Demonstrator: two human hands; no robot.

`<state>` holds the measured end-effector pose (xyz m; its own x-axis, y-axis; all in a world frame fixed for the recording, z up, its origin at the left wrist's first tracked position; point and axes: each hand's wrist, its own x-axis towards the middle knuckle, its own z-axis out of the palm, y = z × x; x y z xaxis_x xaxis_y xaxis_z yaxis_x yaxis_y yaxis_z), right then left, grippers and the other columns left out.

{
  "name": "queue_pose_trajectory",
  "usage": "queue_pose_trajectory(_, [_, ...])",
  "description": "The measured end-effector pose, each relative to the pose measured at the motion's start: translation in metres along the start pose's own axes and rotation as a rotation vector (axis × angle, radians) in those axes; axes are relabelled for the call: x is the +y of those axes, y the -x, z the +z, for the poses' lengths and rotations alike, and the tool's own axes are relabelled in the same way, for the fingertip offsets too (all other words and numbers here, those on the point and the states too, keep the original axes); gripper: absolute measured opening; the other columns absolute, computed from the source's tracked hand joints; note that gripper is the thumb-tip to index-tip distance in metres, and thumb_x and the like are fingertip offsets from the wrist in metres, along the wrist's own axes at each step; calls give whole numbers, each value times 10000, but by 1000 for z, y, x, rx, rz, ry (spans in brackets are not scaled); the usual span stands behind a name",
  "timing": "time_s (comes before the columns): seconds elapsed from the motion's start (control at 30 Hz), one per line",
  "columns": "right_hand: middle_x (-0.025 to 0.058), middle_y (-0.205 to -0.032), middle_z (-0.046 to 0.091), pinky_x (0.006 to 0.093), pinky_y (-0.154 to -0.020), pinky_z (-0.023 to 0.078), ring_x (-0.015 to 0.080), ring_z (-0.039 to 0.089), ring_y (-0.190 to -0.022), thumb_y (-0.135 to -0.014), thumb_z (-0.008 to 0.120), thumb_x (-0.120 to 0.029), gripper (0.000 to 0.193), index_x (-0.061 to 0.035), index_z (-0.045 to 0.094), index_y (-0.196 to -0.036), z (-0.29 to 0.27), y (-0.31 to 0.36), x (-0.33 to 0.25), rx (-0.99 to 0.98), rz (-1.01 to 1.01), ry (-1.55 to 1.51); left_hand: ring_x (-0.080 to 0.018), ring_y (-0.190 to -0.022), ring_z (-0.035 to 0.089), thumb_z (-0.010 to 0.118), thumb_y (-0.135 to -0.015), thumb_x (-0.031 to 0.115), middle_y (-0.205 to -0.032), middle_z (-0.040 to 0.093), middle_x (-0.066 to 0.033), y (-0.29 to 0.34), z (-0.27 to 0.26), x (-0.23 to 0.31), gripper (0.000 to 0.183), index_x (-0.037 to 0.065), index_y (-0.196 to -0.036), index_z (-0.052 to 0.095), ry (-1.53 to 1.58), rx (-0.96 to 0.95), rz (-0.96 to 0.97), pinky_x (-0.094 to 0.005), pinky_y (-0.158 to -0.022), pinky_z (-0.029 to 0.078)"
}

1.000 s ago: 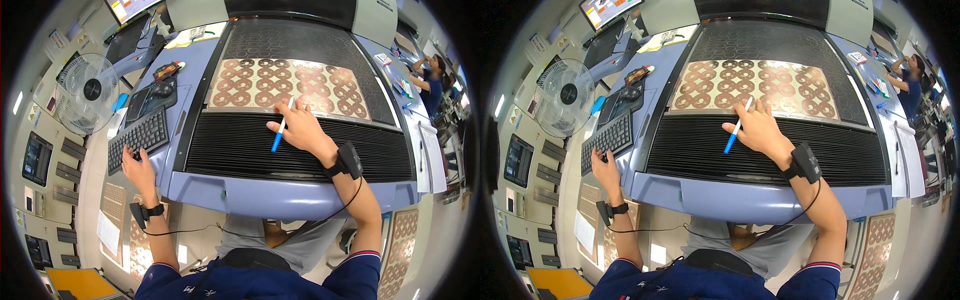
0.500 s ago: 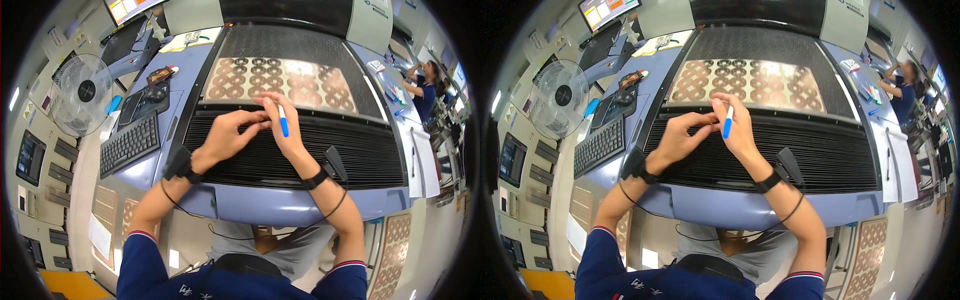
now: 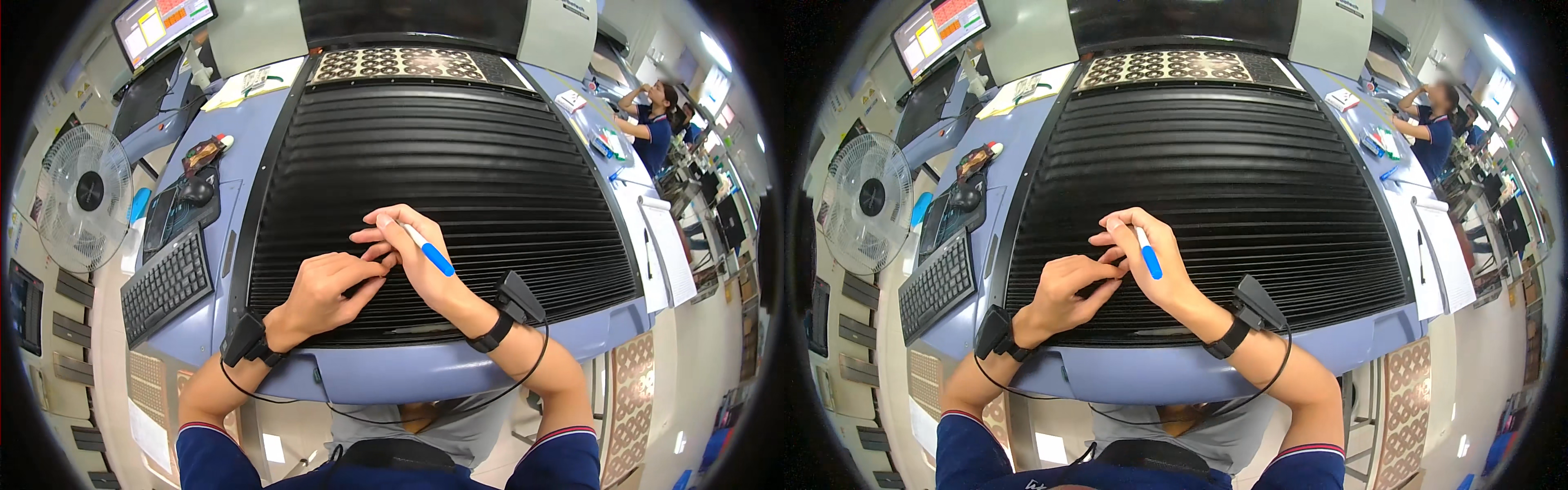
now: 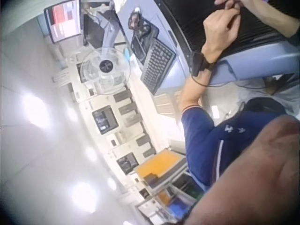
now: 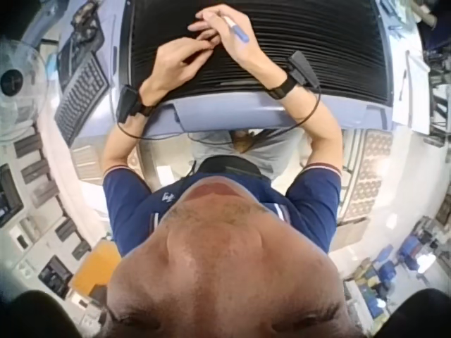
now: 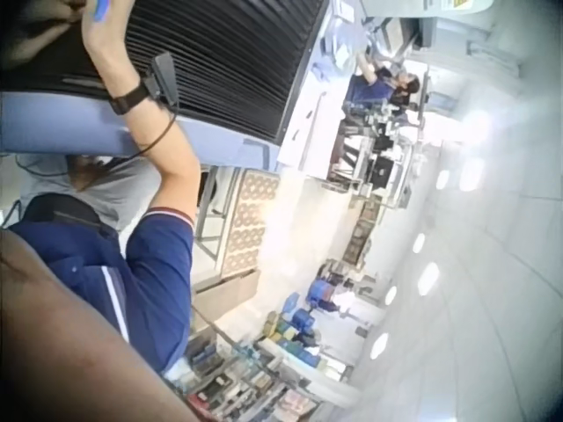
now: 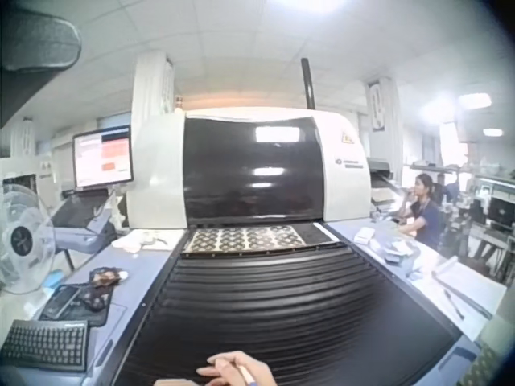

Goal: Checking and sorting copper circuit board sheets on an industrial inspection machine.

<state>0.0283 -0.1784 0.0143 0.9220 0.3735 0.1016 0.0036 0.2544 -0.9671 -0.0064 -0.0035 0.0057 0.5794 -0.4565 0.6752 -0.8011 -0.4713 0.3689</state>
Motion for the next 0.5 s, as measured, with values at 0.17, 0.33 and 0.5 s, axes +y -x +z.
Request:
queue_pose_trajectory(0.17, [191,-956,714,266,-657,546,200,694,-822,-1014,535,-283,333,29,608,-1103,8,-2,3,7,-12,1,-275,-721,690,764,-755,40,-833,705,-85,3,-2,0,157,49,-891,685,107,21,-70,-351,-626,550])
queue_pose_trajectory(0.33, [197,-933,718,256,-639,524,193,699,-803,-1004,526,-240,285,17,619,-1084,0,2,-1,-16,6,13,-251,-681,699,792,-745,21,-796,706,-109,-2,4,3,169,30,-863,671,139,19,-49,-314,-594,545])
queue_pose_trajectory(0.5, [180,-920,727,246,-649,485,132,644,-741,-982,534,-224,250,3,597,-1066,4,3,-9,-41,14,28,-248,-654,689,782,-757,26,-778,695,-99,2,7,5,157,39,-857,662,121,24,-36,-317,-573,536])
